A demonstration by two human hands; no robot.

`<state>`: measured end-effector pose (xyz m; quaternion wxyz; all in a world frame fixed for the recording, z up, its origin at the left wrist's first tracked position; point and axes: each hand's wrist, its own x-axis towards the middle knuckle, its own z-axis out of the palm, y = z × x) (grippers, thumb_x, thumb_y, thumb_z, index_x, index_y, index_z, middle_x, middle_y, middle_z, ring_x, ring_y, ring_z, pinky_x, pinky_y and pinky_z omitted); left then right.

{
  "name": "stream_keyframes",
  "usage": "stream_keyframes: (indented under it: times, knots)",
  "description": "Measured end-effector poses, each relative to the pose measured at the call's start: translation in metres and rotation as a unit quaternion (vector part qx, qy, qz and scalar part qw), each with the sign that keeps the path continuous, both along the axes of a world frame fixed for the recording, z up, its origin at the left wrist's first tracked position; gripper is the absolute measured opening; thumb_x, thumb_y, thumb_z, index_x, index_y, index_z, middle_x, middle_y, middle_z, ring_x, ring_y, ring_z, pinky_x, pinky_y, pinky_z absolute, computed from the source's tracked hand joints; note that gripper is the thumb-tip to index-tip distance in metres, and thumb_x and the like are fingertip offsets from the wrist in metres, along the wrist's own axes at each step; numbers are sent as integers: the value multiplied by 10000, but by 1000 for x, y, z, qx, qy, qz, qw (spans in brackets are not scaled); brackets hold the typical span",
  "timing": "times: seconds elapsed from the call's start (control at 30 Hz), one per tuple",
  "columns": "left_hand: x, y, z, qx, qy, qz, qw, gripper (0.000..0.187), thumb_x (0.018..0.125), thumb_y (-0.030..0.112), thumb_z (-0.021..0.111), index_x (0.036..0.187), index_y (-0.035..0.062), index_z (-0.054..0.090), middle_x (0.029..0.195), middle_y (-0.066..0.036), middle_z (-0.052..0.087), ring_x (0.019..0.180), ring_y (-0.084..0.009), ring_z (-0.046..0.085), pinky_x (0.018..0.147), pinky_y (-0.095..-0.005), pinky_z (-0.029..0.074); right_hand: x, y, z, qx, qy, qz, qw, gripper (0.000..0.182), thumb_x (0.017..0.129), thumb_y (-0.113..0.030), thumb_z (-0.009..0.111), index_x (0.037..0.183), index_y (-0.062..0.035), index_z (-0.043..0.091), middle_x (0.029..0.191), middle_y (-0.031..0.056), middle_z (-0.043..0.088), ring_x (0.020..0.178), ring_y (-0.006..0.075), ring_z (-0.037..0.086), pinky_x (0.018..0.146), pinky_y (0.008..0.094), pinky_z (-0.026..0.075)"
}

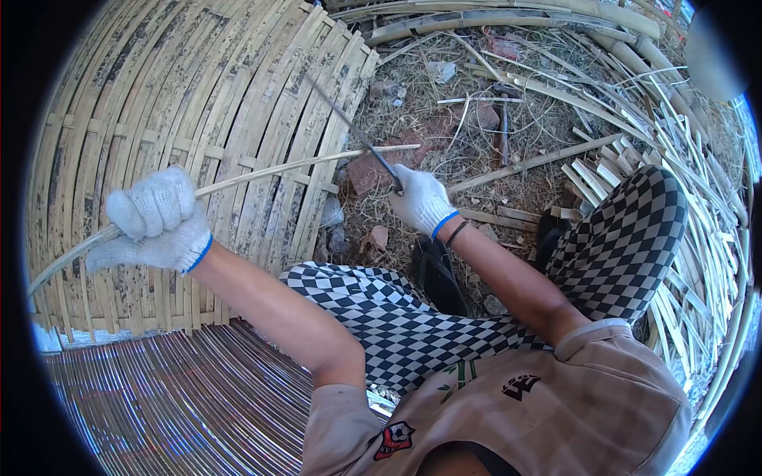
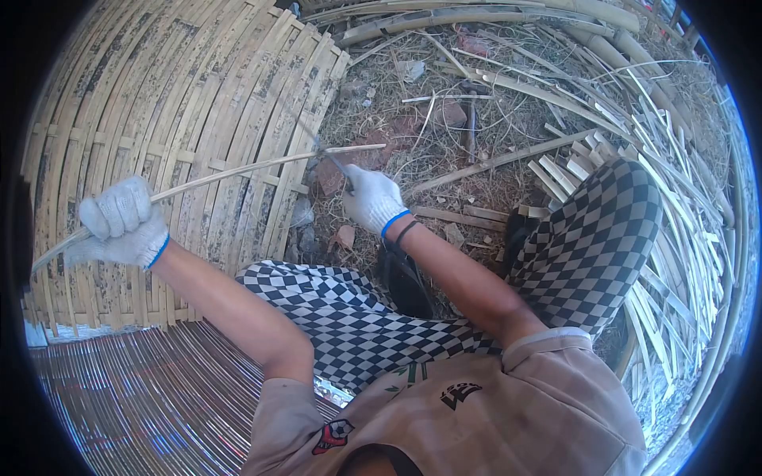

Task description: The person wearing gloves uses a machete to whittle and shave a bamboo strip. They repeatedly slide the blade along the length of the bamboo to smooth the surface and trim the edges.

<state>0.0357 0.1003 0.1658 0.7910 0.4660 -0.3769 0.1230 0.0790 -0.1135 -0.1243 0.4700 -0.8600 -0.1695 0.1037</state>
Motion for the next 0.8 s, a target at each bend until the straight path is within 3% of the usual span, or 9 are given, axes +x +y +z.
stream_keyframes:
  times: [0.13, 0.17, 0.23, 0.33, 0.47, 0.57, 0.67, 0.7, 0.8]
  knots:
    - [-4, 8, -4, -4, -5, 8, 1000, 839, 675, 1041, 342, 549, 211, 348, 432, 73, 255, 340, -38, 177, 326, -223, 123, -3, 9, -14, 48, -71, 16, 996, 239, 838, -178, 658, 1051, -90, 596, 828, 201, 701, 844, 439, 696, 755, 550, 540]
    - [-6, 10, -6, -7, -4, 21, 1000, 840, 675, 1042, 341, 550, 211, 343, 433, 73, 249, 340, -39, 174, 329, -225, 120, -3, 6, -26, -4, -8, 21, 1000, 282, 877, -192, 636, 1140, -93, 615, 921, 213, 728, 927, 422, 708, 815, 530, 553]
    - [-13, 18, -7, 0, -7, 31, 999, 834, 684, 1035, 342, 559, 211, 344, 442, 68, 259, 348, -45, 181, 336, -231, 127, 5, -6, -67, -37, 113, -26, 993, 304, 866, -193, 648, 1152, -94, 622, 970, 209, 733, 978, 417, 704, 849, 527, 551]
    - [-5, 21, -4, 18, -24, 22, 999, 821, 707, 1020, 345, 577, 209, 349, 460, 55, 287, 364, -54, 198, 346, -238, 146, 11, -12, -66, -47, 116, -27, 992, 335, 852, -202, 666, 1167, -95, 627, 1013, 216, 732, 1024, 413, 697, 879, 528, 546]
    - [-5, 24, -7, -2, -18, 43, 999, 817, 717, 1015, 349, 582, 210, 335, 458, 53, 275, 364, -54, 190, 346, -234, 146, 4, -1, -13, -40, -44, 17, 998, 234, 875, -209, 659, 1062, -85, 592, 877, 191, 720, 889, 428, 699, 782, 536, 549]
    - [-12, 36, -9, -3, -12, 45, 999, 813, 722, 1009, 353, 585, 209, 336, 458, 54, 270, 363, -56, 191, 346, -234, 146, 5, 4, -39, -22, -63, 20, 998, 200, 874, -200, 654, 1005, -81, 561, 865, 172, 716, 879, 425, 697, 764, 536, 545]
    - [-17, 46, -13, -9, -13, 84, 996, 812, 728, 1007, 334, 585, 207, 335, 458, 52, 262, 364, -58, 188, 346, -236, 150, 14, -19, -115, -97, 154, -60, 981, 382, 898, -247, 642, 1257, -118, 673, 1076, 210, 740, 1037, 401, 705, 887, 493, 558]
    - [-19, 47, -13, -14, -10, 102, 995, 813, 730, 1006, 324, 585, 206, 334, 458, 51, 259, 365, -59, 186, 346, -237, 151, 23, -33, -164, -104, 176, -57, 977, 380, 889, -258, 641, 1211, -59, 685, 1088, 255, 727, 1066, 417, 696, 922, 500, 551]
    - [-12, 42, -9, 3, -19, 45, 999, 817, 730, 1006, 307, 585, 202, 333, 458, 51, 244, 372, -60, 171, 350, -248, 139, 33, -31, -143, -138, 135, -43, 980, 341, 894, -272, 651, 1143, -51, 726, 1086, 258, 730, 1078, 422, 694, 941, 498, 552]
